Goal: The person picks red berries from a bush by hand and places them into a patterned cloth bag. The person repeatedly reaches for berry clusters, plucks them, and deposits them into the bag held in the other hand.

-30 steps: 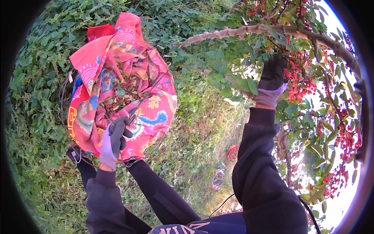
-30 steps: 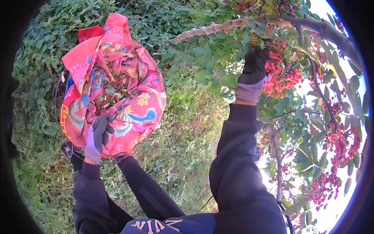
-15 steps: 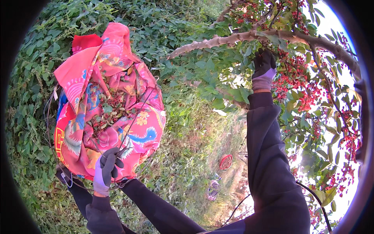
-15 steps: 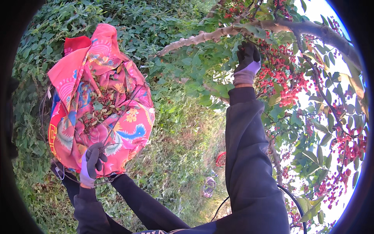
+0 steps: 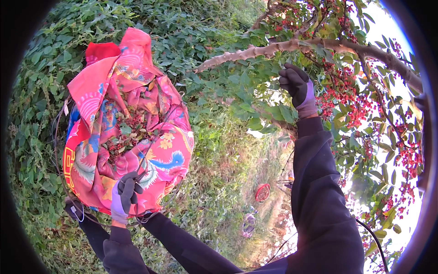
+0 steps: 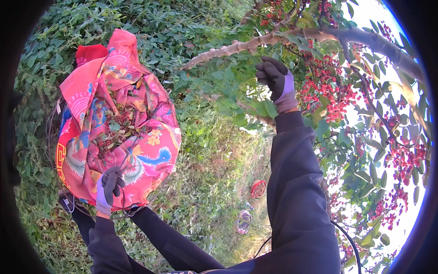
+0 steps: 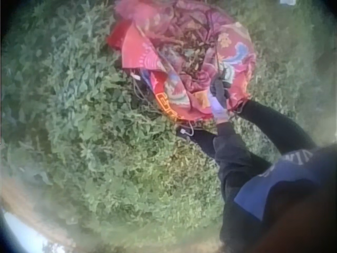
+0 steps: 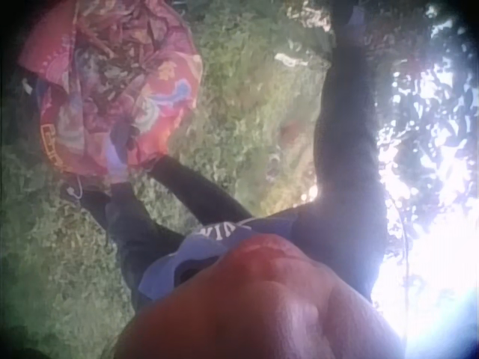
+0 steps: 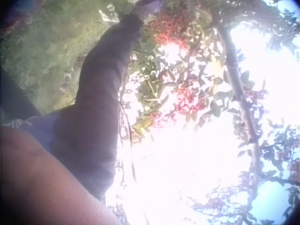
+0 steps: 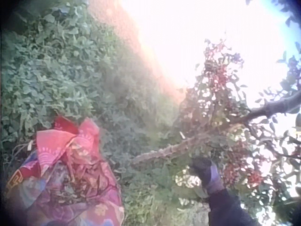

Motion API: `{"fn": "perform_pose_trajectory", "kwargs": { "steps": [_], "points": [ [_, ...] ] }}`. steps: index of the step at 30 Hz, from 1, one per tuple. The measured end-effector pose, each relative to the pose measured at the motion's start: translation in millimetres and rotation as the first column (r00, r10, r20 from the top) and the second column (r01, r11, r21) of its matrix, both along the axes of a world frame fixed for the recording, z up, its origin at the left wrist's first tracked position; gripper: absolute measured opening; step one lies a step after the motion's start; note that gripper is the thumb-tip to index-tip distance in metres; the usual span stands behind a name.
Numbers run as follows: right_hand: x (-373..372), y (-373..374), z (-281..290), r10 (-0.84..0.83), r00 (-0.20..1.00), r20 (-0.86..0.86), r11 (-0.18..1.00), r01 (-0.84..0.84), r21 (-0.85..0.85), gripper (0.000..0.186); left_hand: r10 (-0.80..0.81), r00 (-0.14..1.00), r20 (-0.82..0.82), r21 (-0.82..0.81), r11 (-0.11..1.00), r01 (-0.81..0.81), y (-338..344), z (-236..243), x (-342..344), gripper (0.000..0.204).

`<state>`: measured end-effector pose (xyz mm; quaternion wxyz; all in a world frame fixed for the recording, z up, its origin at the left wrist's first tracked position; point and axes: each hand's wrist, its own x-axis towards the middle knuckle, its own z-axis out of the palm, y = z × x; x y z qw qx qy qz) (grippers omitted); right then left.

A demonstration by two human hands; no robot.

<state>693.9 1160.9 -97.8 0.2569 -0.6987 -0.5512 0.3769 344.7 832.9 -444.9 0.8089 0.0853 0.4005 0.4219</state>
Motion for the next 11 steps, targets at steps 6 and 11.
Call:
{"fn": "perform_pose_trajectory", "kwargs": {
  "steps": [6, 11],
  "points": [
    [78, 64, 22, -0.021, 0.925, 0.379, 0.819, -0.201, 0.537, 0.039, 0.018, 1.000, -0.010, -0.010, 1.000, -0.018, -1, -6, 4, 0.029],
    [106, 93, 21, 0.179, 0.694, 0.697, 0.675, -0.603, 0.426, 0.043, 0.035, 0.999, 0.014, -0.008, 0.999, -0.034, 1, -10, 7, 0.031]
  ]
}}
